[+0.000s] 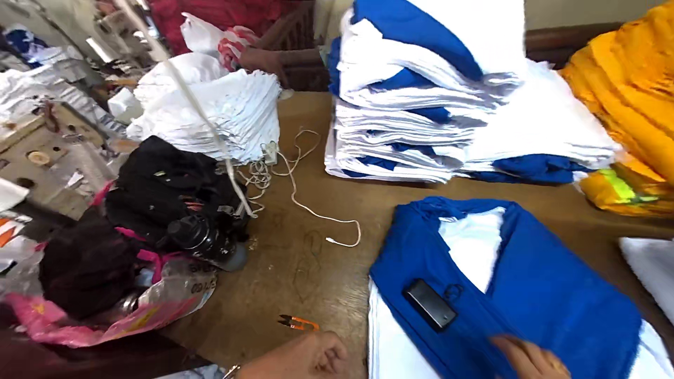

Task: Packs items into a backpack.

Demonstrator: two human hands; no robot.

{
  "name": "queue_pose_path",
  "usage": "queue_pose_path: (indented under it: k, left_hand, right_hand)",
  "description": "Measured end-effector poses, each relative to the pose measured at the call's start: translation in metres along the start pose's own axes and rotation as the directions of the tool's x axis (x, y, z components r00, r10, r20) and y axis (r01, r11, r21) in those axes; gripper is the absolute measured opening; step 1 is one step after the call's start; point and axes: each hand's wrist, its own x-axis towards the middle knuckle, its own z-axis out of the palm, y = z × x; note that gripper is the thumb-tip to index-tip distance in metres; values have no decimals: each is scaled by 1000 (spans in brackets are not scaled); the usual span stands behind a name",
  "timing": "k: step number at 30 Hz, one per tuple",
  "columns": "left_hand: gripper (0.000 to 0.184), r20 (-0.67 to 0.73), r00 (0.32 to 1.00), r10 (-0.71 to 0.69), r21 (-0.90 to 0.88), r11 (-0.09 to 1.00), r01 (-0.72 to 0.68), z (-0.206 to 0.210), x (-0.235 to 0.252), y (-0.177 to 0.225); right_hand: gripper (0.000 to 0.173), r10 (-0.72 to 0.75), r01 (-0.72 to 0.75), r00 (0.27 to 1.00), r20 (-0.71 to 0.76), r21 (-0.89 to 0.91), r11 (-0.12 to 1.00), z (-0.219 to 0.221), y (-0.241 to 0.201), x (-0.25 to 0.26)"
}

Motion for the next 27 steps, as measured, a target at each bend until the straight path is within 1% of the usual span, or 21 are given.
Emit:
queue_pose_path:
  k: [1,2,3,5,8,10,12,14,15,17,19,20,22,24,25,27]
  left_hand:
    - [34,-70,997,15,15,1000,-14,-4,-8,0]
    - [34,-162,986,38,50,998,-31,-9,-16,0]
    - [33,-268,961,63,88,995,-41,-14,-23,-1]
    - [32,-446,890,91,133,990,-35,-29,-37,-6]
    - [32,-596,801,60,111,994,8,-49,-59,-19]
    - [32,-628,777,24,107,993,57,-57,-72,-27]
    - [32,-640,768,24,147,985,93,-65,-84,-27]
    - [31,-661,749,49,213,969,125,-77,-96,-22]
    - [30,-676,734,58,252,955,156,-86,-103,-16]
    - [25,-715,694,78,335,910,244,-109,-118,-2]
    - [19,-764,635,117,404,853,329,-138,-129,16]
    - [17,-795,592,131,420,823,382,-155,-134,27]
    - [23,-854,495,159,431,750,502,-192,-139,42]
    - [39,-884,421,201,443,643,624,-230,-132,46]
    - [48,-899,396,185,425,584,691,-246,-123,45]
    - [62,-932,353,80,347,473,810,-272,-102,41]
  right_hand:
    - [55,-38,35,997,-72,-48,998,8,5,25]
    - [61,-52,43,993,-107,-81,996,17,9,47]
    - [68,-39,29,993,-110,-99,995,26,12,66]
    - [79,26,-32,998,-56,-115,993,42,12,93]
    - [84,59,-63,998,-31,-145,987,48,7,110]
    - [84,19,-30,998,-57,-211,977,49,-3,111]
    - [83,-1,-15,998,-66,-234,972,55,-8,111]
    - [86,56,-64,997,-48,-184,981,59,-5,116]
    - [91,103,-105,994,-26,-150,983,58,-4,120]
    - [103,171,-165,984,38,-125,978,56,-1,132]
    - [104,187,-172,978,91,-150,974,53,-3,139]
    - [102,174,-155,979,104,-170,973,53,-5,140]
    - [97,125,-105,986,110,-169,980,57,-11,139]
    - [95,108,-97,988,111,-102,990,59,-23,135]
    - [94,109,-101,987,120,-68,993,58,-31,134]
    - [93,103,-105,981,165,4,994,50,-48,134]
